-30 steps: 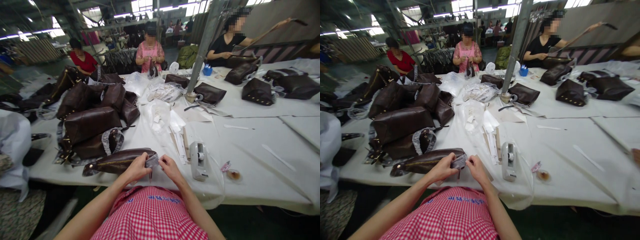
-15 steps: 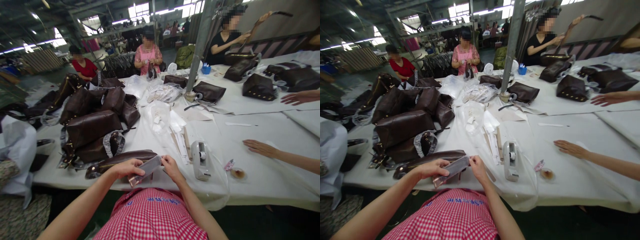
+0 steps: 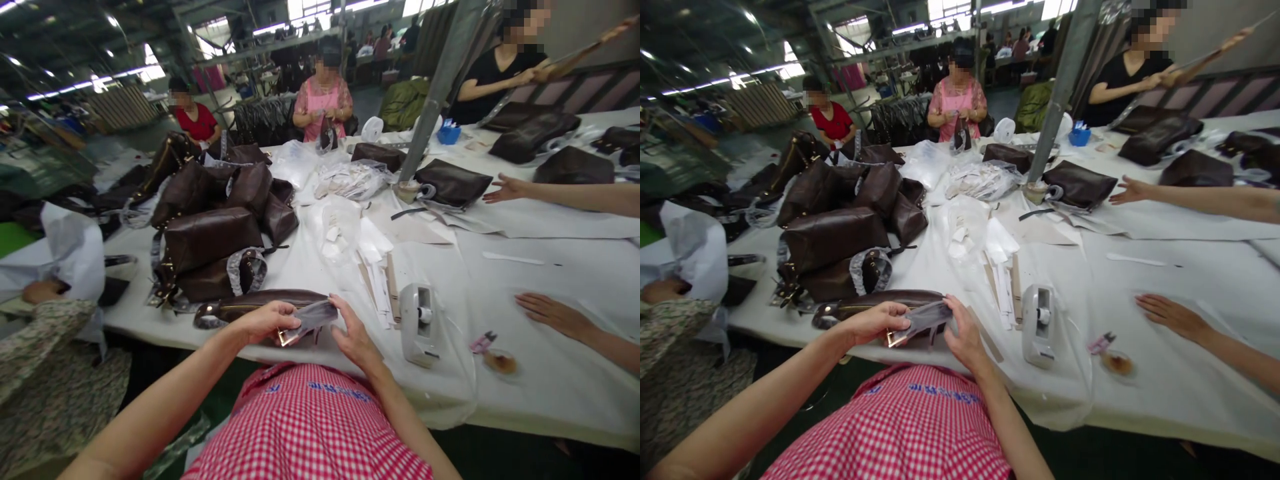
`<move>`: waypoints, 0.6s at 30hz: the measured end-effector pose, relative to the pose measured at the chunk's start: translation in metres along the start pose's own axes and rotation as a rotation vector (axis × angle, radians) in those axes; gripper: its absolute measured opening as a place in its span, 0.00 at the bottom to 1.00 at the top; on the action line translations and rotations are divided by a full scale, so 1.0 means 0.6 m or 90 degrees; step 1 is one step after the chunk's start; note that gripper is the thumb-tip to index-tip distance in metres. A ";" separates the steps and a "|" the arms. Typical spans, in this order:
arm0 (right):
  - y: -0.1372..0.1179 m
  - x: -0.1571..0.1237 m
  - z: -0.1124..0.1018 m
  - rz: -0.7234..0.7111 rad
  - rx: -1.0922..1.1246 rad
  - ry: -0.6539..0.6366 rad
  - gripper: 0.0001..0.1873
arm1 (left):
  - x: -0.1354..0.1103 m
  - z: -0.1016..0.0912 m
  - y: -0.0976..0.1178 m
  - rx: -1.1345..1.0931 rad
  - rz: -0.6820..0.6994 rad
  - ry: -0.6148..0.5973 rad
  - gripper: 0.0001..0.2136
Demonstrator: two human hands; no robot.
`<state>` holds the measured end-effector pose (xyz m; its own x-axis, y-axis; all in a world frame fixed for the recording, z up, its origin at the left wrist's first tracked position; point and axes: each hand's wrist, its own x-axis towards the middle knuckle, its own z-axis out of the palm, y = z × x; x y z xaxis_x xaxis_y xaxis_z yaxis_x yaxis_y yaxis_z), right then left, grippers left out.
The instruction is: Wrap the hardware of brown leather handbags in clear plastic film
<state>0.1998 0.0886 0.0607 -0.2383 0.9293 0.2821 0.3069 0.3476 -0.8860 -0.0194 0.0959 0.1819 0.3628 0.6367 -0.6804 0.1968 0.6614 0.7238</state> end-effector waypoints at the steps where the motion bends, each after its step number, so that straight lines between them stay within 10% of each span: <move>1: -0.011 0.000 -0.003 -0.049 -0.053 -0.031 0.32 | -0.003 0.001 -0.001 -0.006 0.005 0.000 0.19; 10: -0.045 0.010 0.004 -0.262 -0.247 -0.064 0.32 | -0.042 0.018 -0.029 -0.133 0.101 -0.147 0.23; 18: -0.066 0.005 0.006 -0.342 -0.234 -0.054 0.29 | -0.046 0.028 -0.056 -0.188 0.086 -0.080 0.27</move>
<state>0.1838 0.0771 0.0952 -0.5133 0.6070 0.6067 0.4158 0.7943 -0.4429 -0.0210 0.0494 0.1780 0.4806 0.6846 -0.5481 -0.1259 0.6724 0.7294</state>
